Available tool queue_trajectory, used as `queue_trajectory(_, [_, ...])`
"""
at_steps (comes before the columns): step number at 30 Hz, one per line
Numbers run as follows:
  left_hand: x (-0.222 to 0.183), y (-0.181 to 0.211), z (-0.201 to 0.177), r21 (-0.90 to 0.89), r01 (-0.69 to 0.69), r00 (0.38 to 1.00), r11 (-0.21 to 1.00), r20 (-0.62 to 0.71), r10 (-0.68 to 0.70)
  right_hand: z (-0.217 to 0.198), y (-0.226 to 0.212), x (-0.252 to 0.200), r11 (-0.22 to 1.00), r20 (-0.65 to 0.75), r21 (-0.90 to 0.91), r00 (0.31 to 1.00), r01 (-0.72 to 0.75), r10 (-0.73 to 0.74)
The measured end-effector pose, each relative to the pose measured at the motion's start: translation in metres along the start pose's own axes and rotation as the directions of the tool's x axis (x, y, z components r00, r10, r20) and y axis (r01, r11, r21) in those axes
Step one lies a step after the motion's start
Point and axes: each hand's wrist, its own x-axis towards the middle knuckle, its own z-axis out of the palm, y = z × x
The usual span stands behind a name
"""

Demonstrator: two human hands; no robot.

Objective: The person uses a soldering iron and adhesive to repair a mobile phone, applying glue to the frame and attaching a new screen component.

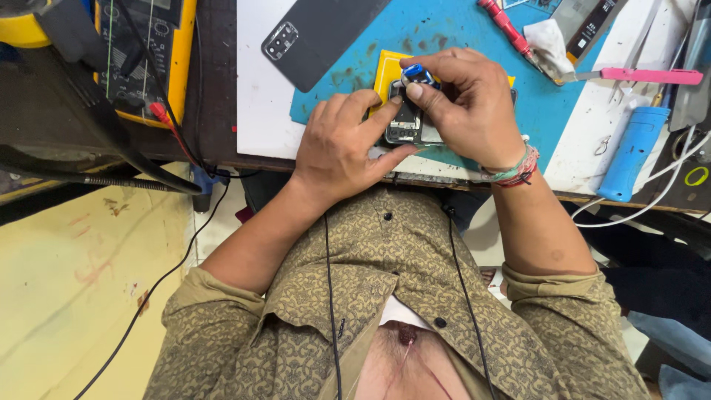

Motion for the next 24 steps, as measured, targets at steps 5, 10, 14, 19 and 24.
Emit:
queue_trajectory(5, [0.0, -0.002, 0.003, 0.014, 0.008, 1.0, 1.0, 0.022, -0.008, -0.001, -0.005, 0.011, 1.0, -0.006, -0.003, 1.0, -0.027, 0.027])
queue_trajectory(10, [0.0, -0.001, 0.003, 0.026, 0.0, 1.0, 1.0, 0.005, 0.0, 0.0, 0.014, 0.006, 0.997, 0.019, 0.074, 1.0, -0.018, 0.017])
queue_trajectory(14, [0.0, -0.001, 0.003, 0.025, 0.002, 1.0, 1.0, 0.006, -0.002, -0.003, 0.029, 0.001, 0.961, 0.067, 0.237, 0.989, -0.143, 0.13])
queue_trajectory(19, [0.0, -0.001, 0.003, 0.037, -0.004, 1.0, 0.999, 0.0, 0.004, -0.011, 0.032, 0.0, 0.923, 0.097, 0.33, 0.98, -0.198, 0.175])
queue_trajectory(24, [-0.001, -0.001, 0.003, 0.041, -0.008, 1.0, 0.999, -0.003, 0.008, -0.029, 0.031, -0.008, 0.913, 0.092, 0.311, 0.964, -0.265, 0.249])
